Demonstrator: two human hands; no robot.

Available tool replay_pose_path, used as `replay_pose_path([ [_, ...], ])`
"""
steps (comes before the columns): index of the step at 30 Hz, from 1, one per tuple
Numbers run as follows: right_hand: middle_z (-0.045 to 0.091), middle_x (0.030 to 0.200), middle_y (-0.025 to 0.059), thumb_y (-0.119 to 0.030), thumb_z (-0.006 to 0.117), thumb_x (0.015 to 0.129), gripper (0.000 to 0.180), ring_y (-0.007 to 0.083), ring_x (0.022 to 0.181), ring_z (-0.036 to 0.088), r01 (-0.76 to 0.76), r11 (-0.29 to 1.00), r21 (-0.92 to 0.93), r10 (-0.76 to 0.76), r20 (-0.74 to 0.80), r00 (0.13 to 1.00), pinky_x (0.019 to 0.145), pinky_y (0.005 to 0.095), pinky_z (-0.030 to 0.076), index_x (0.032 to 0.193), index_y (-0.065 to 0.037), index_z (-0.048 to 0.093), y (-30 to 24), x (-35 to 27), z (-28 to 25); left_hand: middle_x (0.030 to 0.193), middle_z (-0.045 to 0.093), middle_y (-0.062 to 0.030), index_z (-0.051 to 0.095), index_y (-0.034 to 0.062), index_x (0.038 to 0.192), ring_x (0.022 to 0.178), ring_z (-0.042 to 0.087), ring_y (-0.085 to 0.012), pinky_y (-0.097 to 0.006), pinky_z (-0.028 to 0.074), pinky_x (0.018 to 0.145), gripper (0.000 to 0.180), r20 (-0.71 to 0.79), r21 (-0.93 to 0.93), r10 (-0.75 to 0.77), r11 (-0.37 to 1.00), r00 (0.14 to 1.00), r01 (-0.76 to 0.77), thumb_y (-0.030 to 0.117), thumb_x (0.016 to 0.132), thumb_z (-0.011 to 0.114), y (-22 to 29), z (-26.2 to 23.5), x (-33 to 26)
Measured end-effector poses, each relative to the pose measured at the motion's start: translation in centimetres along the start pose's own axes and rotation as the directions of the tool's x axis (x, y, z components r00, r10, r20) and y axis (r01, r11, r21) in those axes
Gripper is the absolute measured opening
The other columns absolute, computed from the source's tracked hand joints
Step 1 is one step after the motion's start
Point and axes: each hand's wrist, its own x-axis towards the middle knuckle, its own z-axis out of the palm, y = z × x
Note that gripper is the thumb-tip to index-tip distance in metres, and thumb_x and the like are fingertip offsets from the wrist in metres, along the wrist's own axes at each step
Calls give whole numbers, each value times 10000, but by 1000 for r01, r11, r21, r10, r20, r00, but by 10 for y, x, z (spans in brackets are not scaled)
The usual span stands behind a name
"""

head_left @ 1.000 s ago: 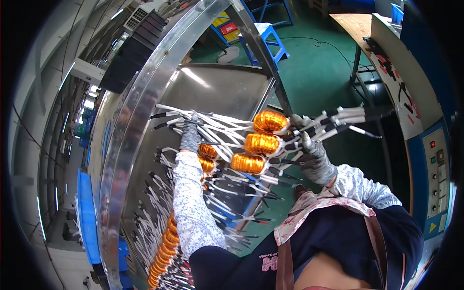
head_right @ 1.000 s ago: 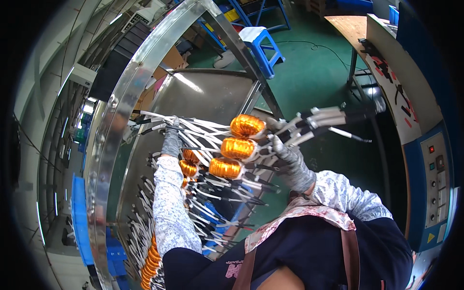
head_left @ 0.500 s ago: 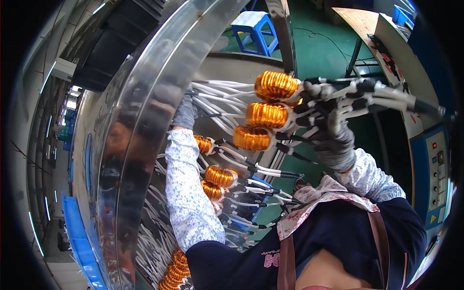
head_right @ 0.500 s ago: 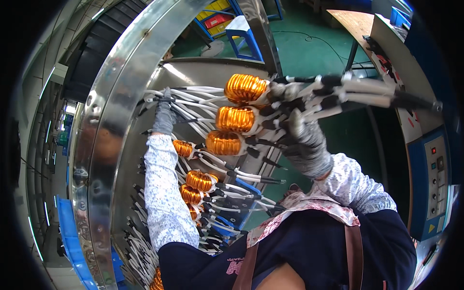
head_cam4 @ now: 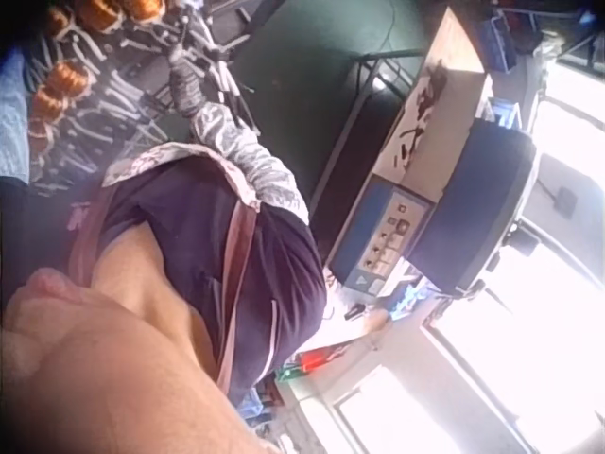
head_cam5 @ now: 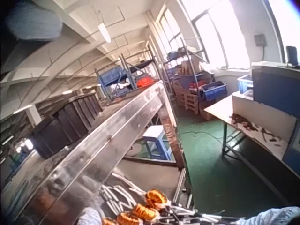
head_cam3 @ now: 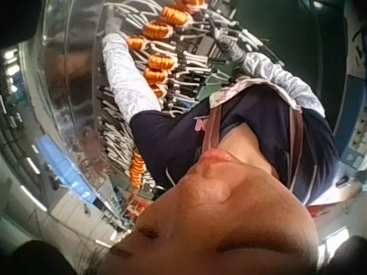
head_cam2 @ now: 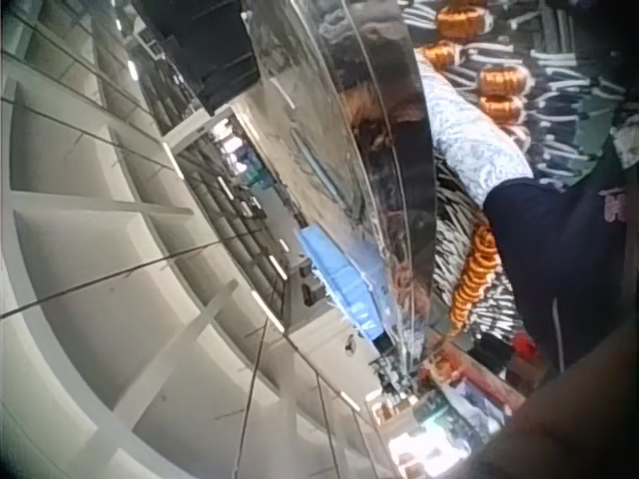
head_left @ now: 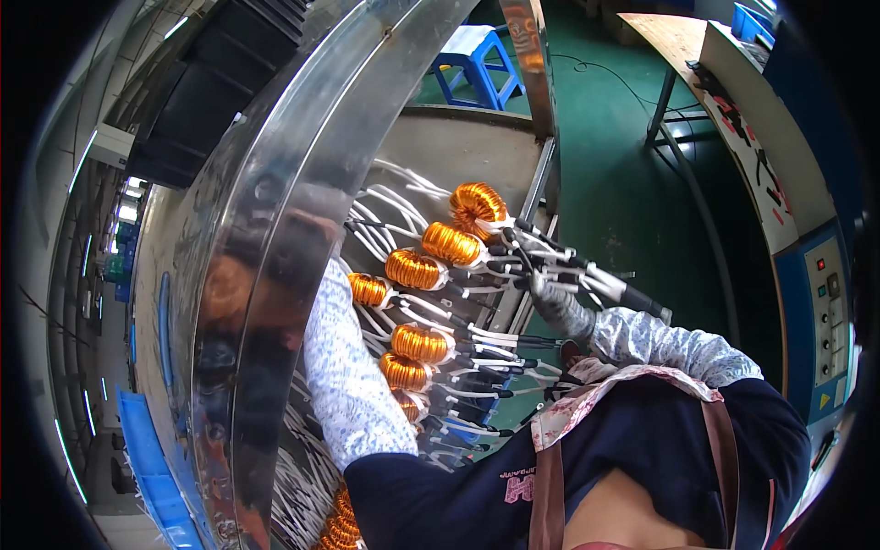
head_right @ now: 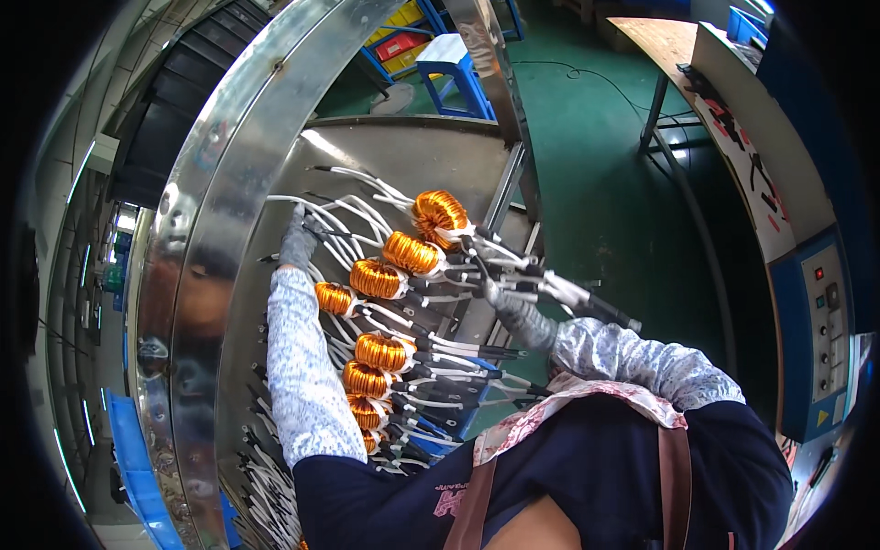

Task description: The person assembles electrical components by inserting copper coils into a machine fixture and securing them with a heat gun. They repeatedly pick up coils from a metal tray, place them into the machine, and apply heat to the white insulated wires attached to the coils.

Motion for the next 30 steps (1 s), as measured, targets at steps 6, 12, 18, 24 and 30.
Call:
replay_pose_path([
  [6, 496, 1194, 81, -242, 639, 826, 624, 162, 1113, 444, -413, 908, -74, 420, 163, 893, 950, 323, 369, 1335, -45, 337, -5, -79, -25, 1161, 563, -135, 485, 58, 1231, 1103, 508, -277, -342, 401, 918, 543, 229, 919, 250, 263, 941, -293, 442, 850, 532, -42, 94, -124],
  [12, 606, 1040, 113, -184, 565, 876, 350, 185, 986, 555, -199, 741, -642, 522, 364, 771, 868, 308, 432, 1193, -39, 527, -148, -81, -50, 857, 653, -143, 627, 5, 986, 772, 611, -246, -326, 462, 761, 371, 220, 925, 181, 272, 958, -264, 345, 857, 551, -33, 110, -178],
  [18, 608, 913, 63, -272, 592, 860, 367, 98, 876, 547, -69, 771, -633, 248, 199, 948, 758, 249, 450, 1077, 22, 566, -219, 6, -50, 734, 617, -105, 581, -15, 847, 656, 553, -183, -317, 453, 692, 229, 289, 838, 238, 405, 927, -366, 209, 869, 537, -62, 153, -237],
  [24, 623, 974, 170, -442, 573, 828, 527, 252, 914, 589, 64, 551, -832, 177, 192, 965, 796, 353, 467, 1085, 19, 566, -71, 157, -127, 1043, 617, -138, 547, -23, 1123, 981, 580, -197, -293, 427, 890, 391, 244, 820, 305, 441, 920, -364, 194, 809, 634, -57, 163, -267],
  [30, 649, 854, 125, -369, 690, 717, 488, 247, 714, 631, -332, 713, -617, 433, 15, 901, 634, 352, 505, 1031, -6, 595, -49, 153, -46, 1239, 506, -125, 449, -5, 1244, 1139, 471, -175, -283, 350, 978, 465, 236, 647, 424, 603, 874, -467, 115, 823, 606, -50, 182, -269],
])
